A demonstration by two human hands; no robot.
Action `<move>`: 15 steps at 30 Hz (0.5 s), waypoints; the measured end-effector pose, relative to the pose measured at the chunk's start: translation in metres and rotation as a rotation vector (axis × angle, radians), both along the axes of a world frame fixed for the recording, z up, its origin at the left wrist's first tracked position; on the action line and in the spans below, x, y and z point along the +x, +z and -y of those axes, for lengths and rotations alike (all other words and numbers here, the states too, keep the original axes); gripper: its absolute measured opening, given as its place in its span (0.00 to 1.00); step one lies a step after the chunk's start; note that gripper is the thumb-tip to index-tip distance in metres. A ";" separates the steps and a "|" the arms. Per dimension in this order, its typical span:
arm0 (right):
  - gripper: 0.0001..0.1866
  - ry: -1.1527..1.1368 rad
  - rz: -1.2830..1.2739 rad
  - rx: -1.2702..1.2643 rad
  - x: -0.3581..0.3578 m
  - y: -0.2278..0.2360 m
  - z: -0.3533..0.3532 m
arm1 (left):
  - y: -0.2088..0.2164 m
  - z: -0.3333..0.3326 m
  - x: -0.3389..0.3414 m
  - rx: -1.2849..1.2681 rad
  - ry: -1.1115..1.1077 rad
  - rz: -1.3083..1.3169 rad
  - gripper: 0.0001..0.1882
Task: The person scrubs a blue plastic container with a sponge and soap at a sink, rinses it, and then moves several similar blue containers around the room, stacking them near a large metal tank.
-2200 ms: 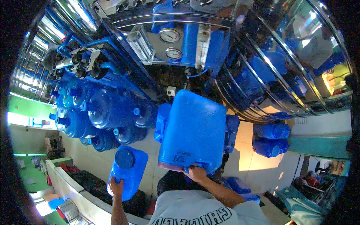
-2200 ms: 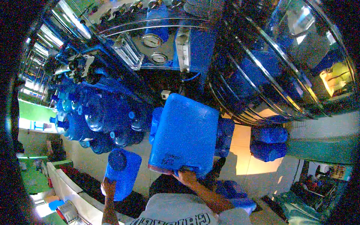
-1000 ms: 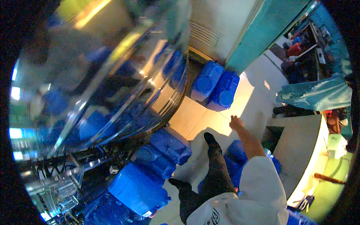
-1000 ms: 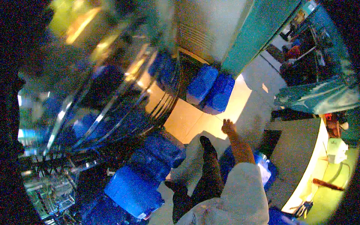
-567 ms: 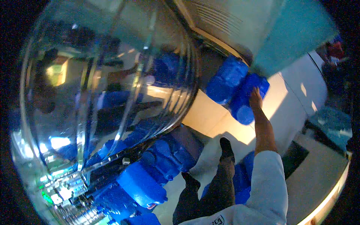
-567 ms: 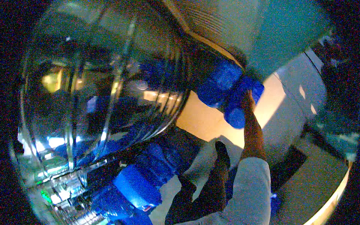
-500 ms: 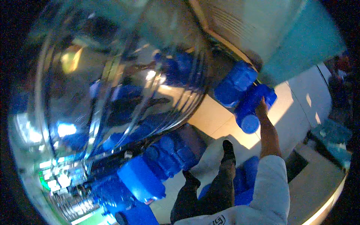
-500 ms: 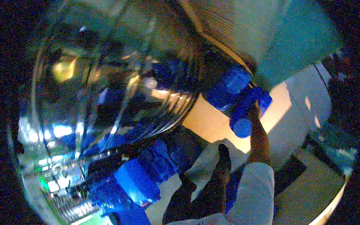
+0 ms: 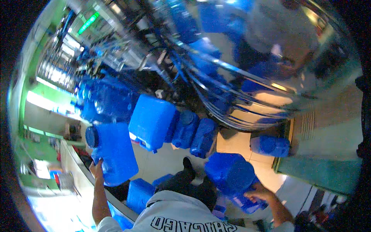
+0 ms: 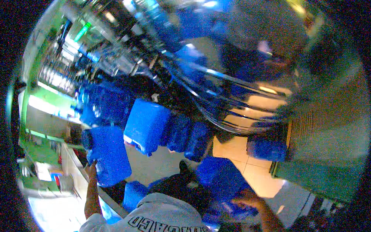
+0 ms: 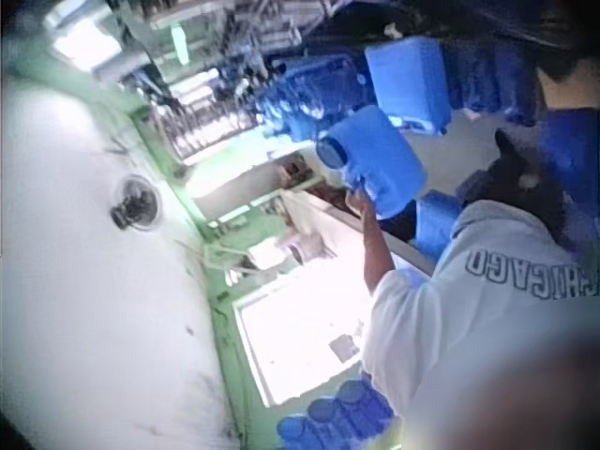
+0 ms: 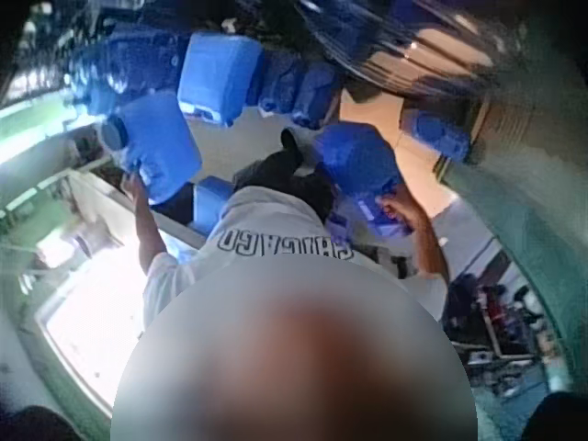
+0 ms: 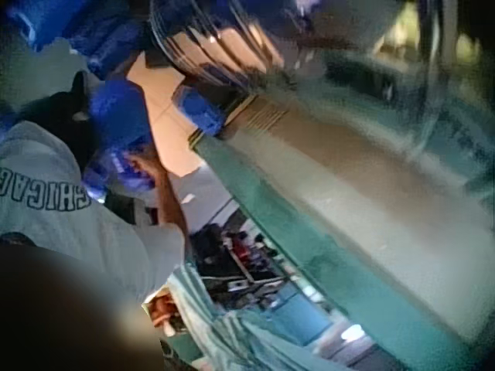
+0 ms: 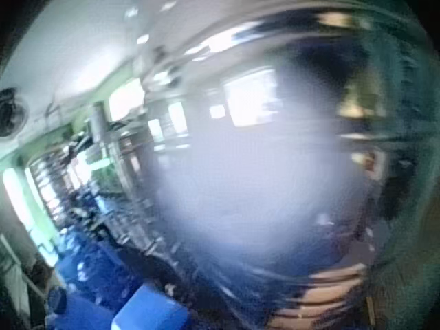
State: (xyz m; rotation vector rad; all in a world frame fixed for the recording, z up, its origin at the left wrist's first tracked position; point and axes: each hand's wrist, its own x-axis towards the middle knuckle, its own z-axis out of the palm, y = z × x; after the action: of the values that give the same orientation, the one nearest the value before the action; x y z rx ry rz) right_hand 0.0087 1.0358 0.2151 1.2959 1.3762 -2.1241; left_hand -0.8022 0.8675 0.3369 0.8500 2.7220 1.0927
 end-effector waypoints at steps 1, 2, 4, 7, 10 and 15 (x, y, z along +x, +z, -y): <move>0.23 -0.103 -0.355 -0.023 -0.024 0.013 0.008 | -0.002 -0.002 0.001 0.121 -0.020 0.086 0.15; 0.22 -0.030 -0.481 -0.293 -0.053 0.017 0.012 | -0.001 -0.002 0.004 0.165 0.039 0.104 0.15; 0.14 0.143 -0.400 -0.331 -0.125 0.007 0.019 | 0.000 -0.005 0.005 0.239 0.135 0.210 0.16; 0.18 -0.082 -0.284 0.305 -0.230 -0.010 0.034 | 0.007 -0.002 0.001 0.421 0.193 0.277 0.15; 0.18 -0.035 -0.200 0.872 -0.330 -0.025 0.056 | 0.015 0.009 -0.010 0.342 0.253 0.152 0.12; 0.22 0.159 0.312 0.961 -0.454 -0.097 0.041 | 0.016 0.052 -0.032 0.402 0.344 0.153 0.14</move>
State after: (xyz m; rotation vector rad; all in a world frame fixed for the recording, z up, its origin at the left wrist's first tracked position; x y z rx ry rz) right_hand -0.4452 0.9946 0.1182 1.6293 2.3424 -1.0526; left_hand -0.8339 0.8159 0.3533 0.3102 2.6180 1.7323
